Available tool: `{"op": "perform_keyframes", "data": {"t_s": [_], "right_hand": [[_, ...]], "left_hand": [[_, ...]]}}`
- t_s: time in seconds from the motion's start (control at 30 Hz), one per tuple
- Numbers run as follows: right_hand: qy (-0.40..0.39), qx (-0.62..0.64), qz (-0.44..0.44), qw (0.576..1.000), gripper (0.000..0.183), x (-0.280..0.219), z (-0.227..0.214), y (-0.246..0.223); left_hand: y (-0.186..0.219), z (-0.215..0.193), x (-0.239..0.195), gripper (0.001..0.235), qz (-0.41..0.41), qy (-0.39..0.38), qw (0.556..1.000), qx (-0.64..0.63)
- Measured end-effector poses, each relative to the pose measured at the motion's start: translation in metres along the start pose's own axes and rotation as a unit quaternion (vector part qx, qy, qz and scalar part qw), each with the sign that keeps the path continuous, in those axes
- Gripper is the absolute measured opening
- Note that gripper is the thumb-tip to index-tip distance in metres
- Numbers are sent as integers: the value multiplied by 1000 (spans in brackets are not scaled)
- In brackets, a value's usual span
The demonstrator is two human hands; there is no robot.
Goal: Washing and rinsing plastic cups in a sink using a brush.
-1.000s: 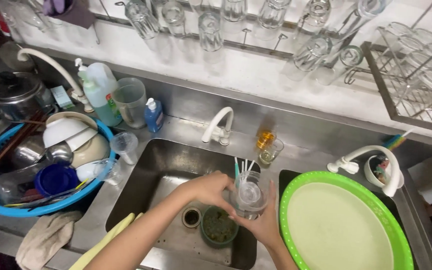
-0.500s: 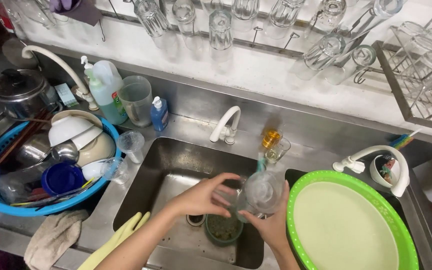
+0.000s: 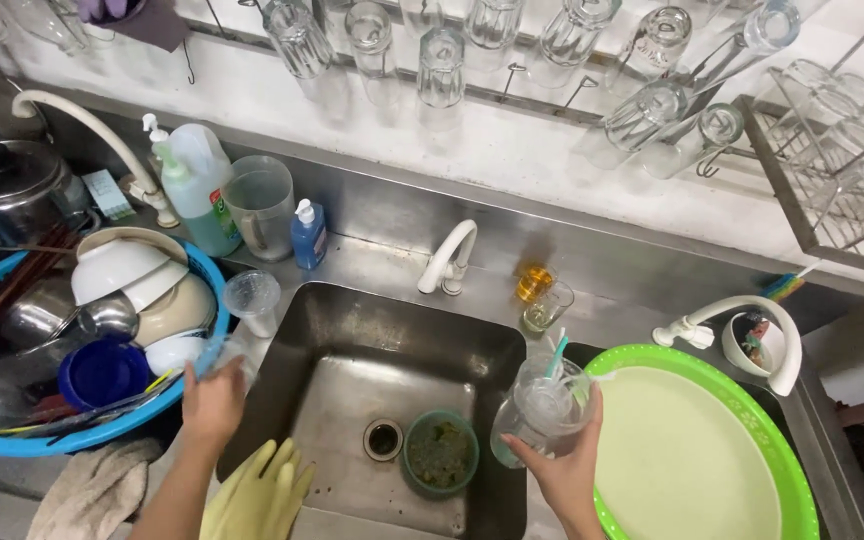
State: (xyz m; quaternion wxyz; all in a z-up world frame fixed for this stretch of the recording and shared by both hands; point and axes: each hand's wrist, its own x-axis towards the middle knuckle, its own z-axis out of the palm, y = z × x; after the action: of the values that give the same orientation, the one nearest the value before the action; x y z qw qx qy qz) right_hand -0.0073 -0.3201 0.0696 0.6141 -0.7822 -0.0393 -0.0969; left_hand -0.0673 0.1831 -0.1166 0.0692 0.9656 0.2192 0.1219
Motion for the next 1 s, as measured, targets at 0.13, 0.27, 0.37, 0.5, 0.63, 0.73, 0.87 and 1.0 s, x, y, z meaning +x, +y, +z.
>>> {"op": "perform_keyframes", "data": {"t_s": [0.13, 0.27, 0.37, 0.5, 0.63, 0.73, 0.87, 1.0], "right_hand": [[12, -30, 64, 997, 139, -4, 1, -11], [15, -37, 100, 994, 139, -7, 4, -24], [17, -43, 91, 995, 139, -11, 8, -18], [32, -9, 47, 998, 138, -18, 10, -6], [28, 9, 90, 996, 137, -25, 10, -15], [36, -6, 90, 995, 137, -30, 6, -12], [46, 4, 85, 995, 138, -33, 4, -10], [46, 22, 89, 995, 135, -37, 2, -11]], "left_hand": [[54, -78, -20, 48, 114, 159, 953, -230], [44, -99, 38, 50, 185, 261, 930, -179], [28, -86, 92, 48, 143, 239, 959, -60], [40, -74, 117, 42, 106, -10, 981, 164], [45, -44, 121, 35, 119, -38, 962, 244], [59, -60, 117, 30, 52, -163, 962, 214], [52, -57, 114, 35, 36, -206, 953, 220], [64, -71, 104, 41, 64, -101, 991, 58]]}}
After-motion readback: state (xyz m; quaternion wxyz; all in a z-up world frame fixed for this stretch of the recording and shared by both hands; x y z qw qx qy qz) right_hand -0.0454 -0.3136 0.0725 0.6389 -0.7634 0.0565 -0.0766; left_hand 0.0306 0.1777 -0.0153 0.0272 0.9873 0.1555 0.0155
